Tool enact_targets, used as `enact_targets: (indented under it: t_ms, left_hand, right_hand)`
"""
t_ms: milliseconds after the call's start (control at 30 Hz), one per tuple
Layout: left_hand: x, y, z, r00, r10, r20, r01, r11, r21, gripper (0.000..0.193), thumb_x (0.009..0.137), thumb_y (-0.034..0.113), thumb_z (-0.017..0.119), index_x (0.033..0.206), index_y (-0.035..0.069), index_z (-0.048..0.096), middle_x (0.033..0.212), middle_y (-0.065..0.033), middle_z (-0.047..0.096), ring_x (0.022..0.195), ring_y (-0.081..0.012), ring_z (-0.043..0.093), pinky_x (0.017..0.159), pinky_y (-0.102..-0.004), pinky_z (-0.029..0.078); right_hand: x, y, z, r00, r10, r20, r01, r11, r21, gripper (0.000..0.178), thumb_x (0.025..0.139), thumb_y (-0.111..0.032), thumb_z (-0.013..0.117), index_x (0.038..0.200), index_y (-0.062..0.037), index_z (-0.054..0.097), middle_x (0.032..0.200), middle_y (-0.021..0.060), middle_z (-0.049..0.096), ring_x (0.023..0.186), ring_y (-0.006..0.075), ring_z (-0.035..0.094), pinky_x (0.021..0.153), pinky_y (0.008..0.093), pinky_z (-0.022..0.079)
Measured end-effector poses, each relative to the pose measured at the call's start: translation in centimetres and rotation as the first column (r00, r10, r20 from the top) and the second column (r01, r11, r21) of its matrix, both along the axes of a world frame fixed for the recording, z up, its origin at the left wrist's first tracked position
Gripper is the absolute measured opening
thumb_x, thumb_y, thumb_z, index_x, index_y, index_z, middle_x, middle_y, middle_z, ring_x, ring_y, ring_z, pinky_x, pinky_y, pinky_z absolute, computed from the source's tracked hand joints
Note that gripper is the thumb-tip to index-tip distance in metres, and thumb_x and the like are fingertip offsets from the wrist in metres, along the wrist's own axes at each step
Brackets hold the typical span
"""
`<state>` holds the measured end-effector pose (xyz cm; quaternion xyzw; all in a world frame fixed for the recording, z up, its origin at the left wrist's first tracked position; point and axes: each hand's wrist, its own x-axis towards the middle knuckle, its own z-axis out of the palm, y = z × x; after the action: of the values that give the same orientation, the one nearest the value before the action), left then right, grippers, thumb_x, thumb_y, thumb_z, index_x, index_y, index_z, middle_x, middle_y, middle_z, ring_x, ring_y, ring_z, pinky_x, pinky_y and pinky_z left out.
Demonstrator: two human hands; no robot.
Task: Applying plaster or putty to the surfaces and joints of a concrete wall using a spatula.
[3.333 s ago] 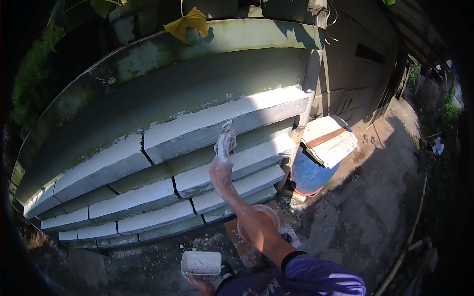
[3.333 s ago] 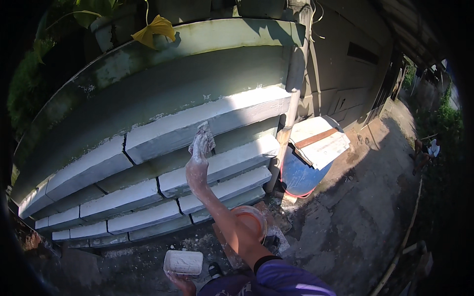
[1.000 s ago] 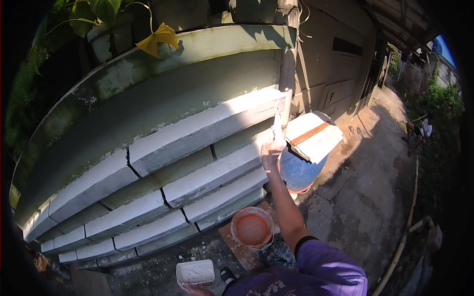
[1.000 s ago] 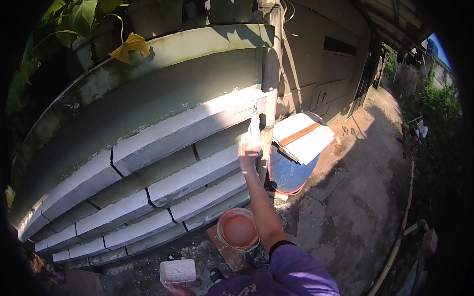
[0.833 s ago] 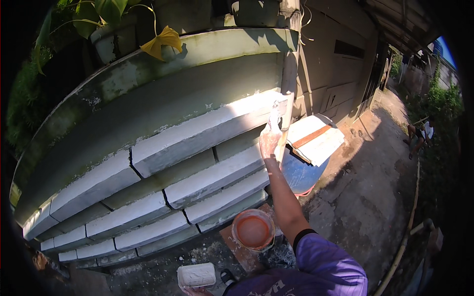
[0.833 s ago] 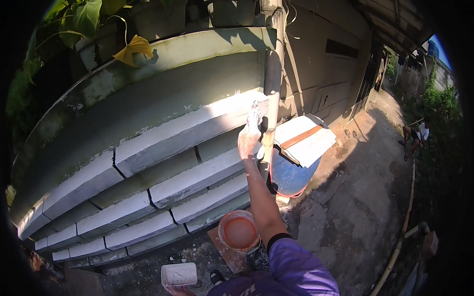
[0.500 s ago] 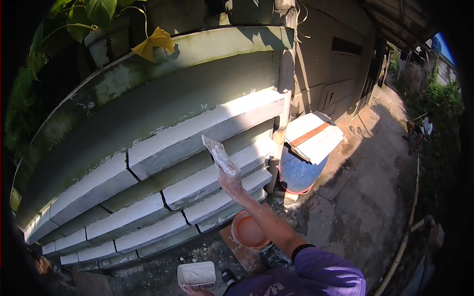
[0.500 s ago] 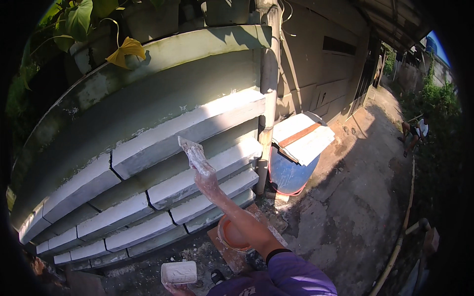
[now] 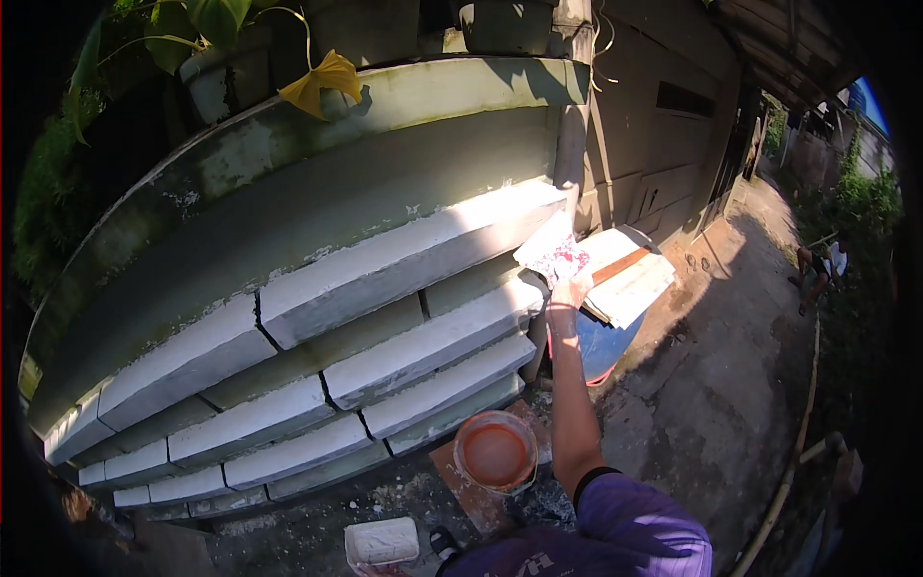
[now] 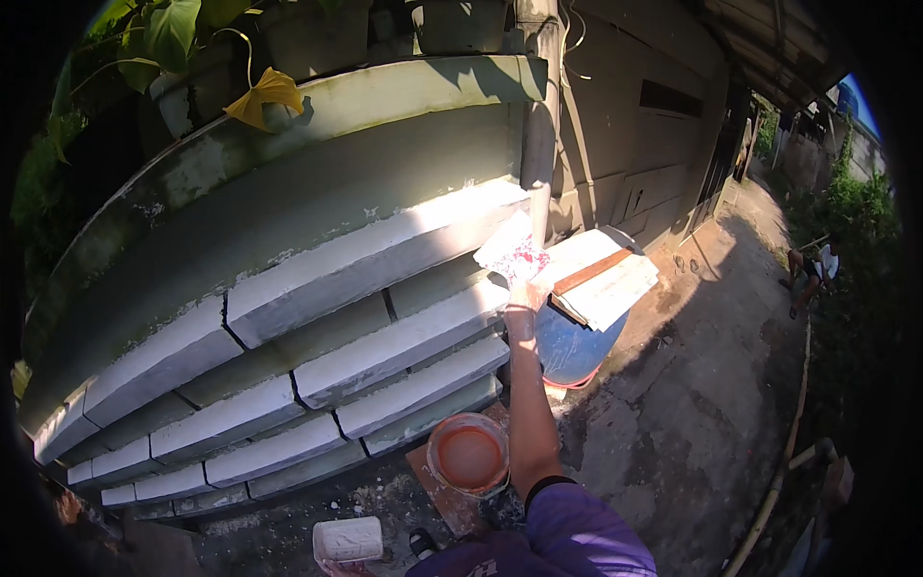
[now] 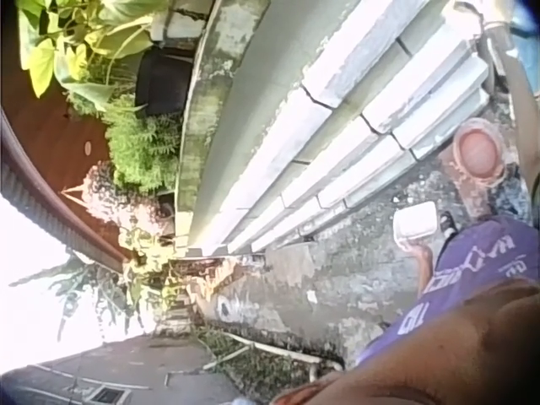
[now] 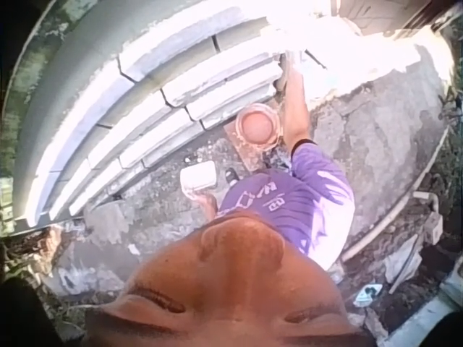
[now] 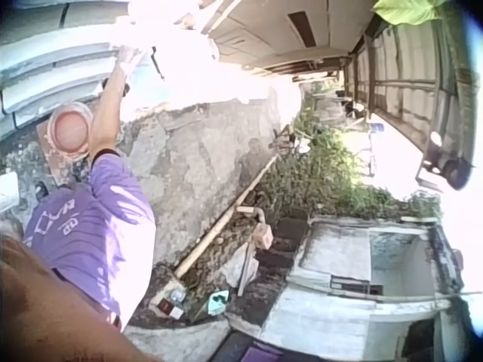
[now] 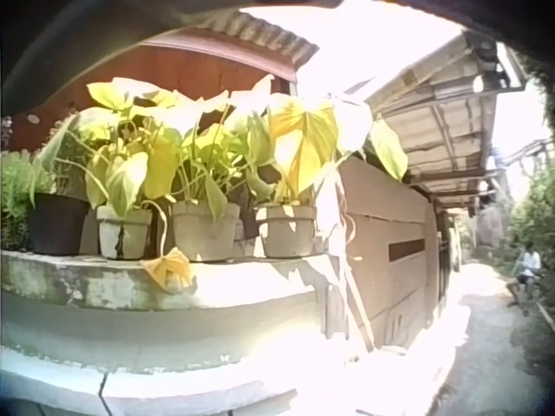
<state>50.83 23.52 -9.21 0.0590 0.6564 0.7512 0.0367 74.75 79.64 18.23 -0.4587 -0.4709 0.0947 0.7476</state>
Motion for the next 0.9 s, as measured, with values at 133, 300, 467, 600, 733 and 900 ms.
enact_targets:
  t_ms: [133,300,467,600,733,900]
  left_hand:
    - [-0.7,-0.4,0.3,0.994,0.018,-0.106,-0.036,0.985,-0.171,0.048,0.104,0.035,0.047,0.146,0.013,0.04,0.138,-0.0124,0.052,0.117,-0.0273,0.056,0.09,-0.0429,0.052]
    - [-0.7,0.6,2.5,0.959,0.062,0.276,-0.076,0.996,0.042,0.048,0.104,0.037,0.047,0.146,0.013,0.041,0.138,-0.0123,0.051,0.118,-0.0263,0.054,0.091,-0.0423,0.05]
    - [-0.9,1.3,2.6,0.979,0.069,0.191,-0.071,0.997,0.003,0.049,0.104,0.037,0.047,0.145,0.012,0.041,0.139,-0.0122,0.051,0.119,-0.0264,0.054,0.092,-0.0422,0.049]
    - [-1.2,1.4,1.9,0.986,0.055,0.16,-0.056,0.998,0.006,0.049,0.104,0.037,0.047,0.145,0.012,0.041,0.139,-0.0122,0.051,0.119,-0.0264,0.054,0.092,-0.0422,0.049]
    - [-1.3,1.7,1.5,0.989,0.054,0.141,-0.053,0.999,-0.011,0.049,0.104,0.038,0.048,0.145,0.012,0.041,0.139,-0.0122,0.051,0.119,-0.0264,0.054,0.092,-0.0421,0.049]
    - [-1.4,1.8,1.1,0.992,0.055,0.115,-0.051,0.998,-0.036,0.049,0.104,0.038,0.048,0.145,0.012,0.041,0.139,-0.0122,0.051,0.119,-0.0265,0.054,0.093,-0.0421,0.048]
  right_hand:
    - [0.2,0.3,0.7,0.998,0.024,-0.065,-0.024,1.0,-0.005,0.022,0.091,-0.008,0.06,0.108,0.0059,0.064,0.093,0.0189,0.069,0.085,0.0313,0.067,0.076,0.0393,0.054]
    - [0.7,1.5,2.3,0.986,0.052,-0.158,-0.049,0.999,0.021,0.021,0.092,-0.01,0.061,0.104,0.0068,0.065,0.089,0.0192,0.069,0.082,0.0292,0.067,0.073,0.0391,0.054]
    - [-1.2,2.7,2.4,0.987,-0.149,0.053,0.149,0.989,0.003,0.025,0.092,-0.014,0.058,0.101,0.0078,0.066,0.087,0.0249,0.068,0.082,0.0351,0.067,0.073,0.0437,0.052]
    - [-3.9,5.2,2.0,0.984,-0.136,0.115,0.117,0.98,0.163,0.027,0.091,-0.004,0.053,0.112,0.0087,0.065,0.101,0.026,0.07,0.097,0.037,0.067,0.085,0.0386,0.051]
    - [-6.7,6.2,1.2,0.981,-0.141,0.132,0.102,0.959,0.266,0.037,0.088,0.007,0.053,0.124,0.0104,0.06,0.116,0.0248,0.068,0.109,0.0322,0.066,0.094,0.0324,0.049]
    - [-9.7,3.5,1.2,0.996,-0.062,0.07,0.04,0.96,0.277,0.042,0.089,0.011,0.051,0.13,0.0097,0.056,0.128,0.0197,0.064,0.116,0.0258,0.062,0.1,0.0315,0.046]
